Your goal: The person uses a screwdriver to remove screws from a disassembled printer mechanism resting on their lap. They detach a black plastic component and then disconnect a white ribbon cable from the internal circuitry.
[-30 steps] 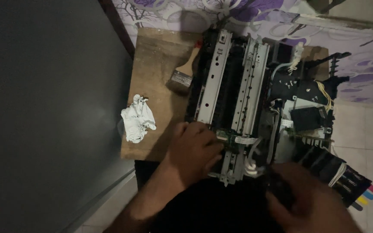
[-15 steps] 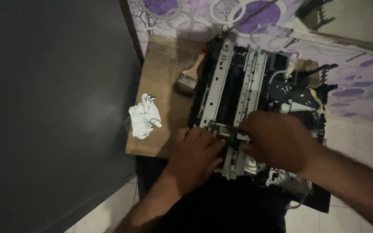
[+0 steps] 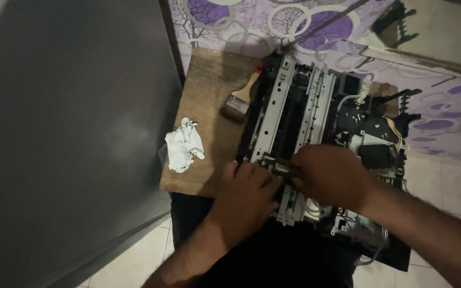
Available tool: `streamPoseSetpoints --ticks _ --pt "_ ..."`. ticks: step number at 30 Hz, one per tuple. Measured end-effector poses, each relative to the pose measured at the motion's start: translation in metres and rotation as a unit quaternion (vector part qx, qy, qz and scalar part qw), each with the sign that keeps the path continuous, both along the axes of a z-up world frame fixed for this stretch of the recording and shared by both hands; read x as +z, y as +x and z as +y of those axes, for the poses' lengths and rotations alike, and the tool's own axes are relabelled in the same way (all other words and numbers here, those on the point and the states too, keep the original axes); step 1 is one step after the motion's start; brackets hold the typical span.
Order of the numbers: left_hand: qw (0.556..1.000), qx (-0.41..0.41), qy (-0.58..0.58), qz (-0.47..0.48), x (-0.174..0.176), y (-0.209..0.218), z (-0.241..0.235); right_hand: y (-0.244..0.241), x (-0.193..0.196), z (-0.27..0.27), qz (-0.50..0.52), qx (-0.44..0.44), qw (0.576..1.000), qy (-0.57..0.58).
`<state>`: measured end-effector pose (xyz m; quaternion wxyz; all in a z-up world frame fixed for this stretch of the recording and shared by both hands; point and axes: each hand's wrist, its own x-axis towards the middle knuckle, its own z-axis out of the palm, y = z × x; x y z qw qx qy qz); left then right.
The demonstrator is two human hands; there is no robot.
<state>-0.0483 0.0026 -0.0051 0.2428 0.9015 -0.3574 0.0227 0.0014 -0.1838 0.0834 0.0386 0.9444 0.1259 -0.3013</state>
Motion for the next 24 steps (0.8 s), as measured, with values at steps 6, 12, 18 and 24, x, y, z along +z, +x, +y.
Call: streamPoseSetpoints --ticks 6,12,18,24 --pt "0.999 -0.019 -0.005 0.028 0.002 0.003 0.002 -0.001 0.006 0.002 -0.003 0.003 1.000 0.018" --pt "1.000 -0.005 -0.012 -0.017 0.002 0.001 0.004 -0.004 0.013 0.000 0.005 0.017 0.999 0.038" --pt "1.000 -0.021 -0.023 0.001 0.018 0.004 0.009 0.004 0.027 -0.015 0.012 -0.002 1.000 0.025" --pt "0.996 0.006 0.059 0.068 0.017 0.013 0.020 0.002 0.043 -0.047 -0.007 -0.217 0.976 0.009"
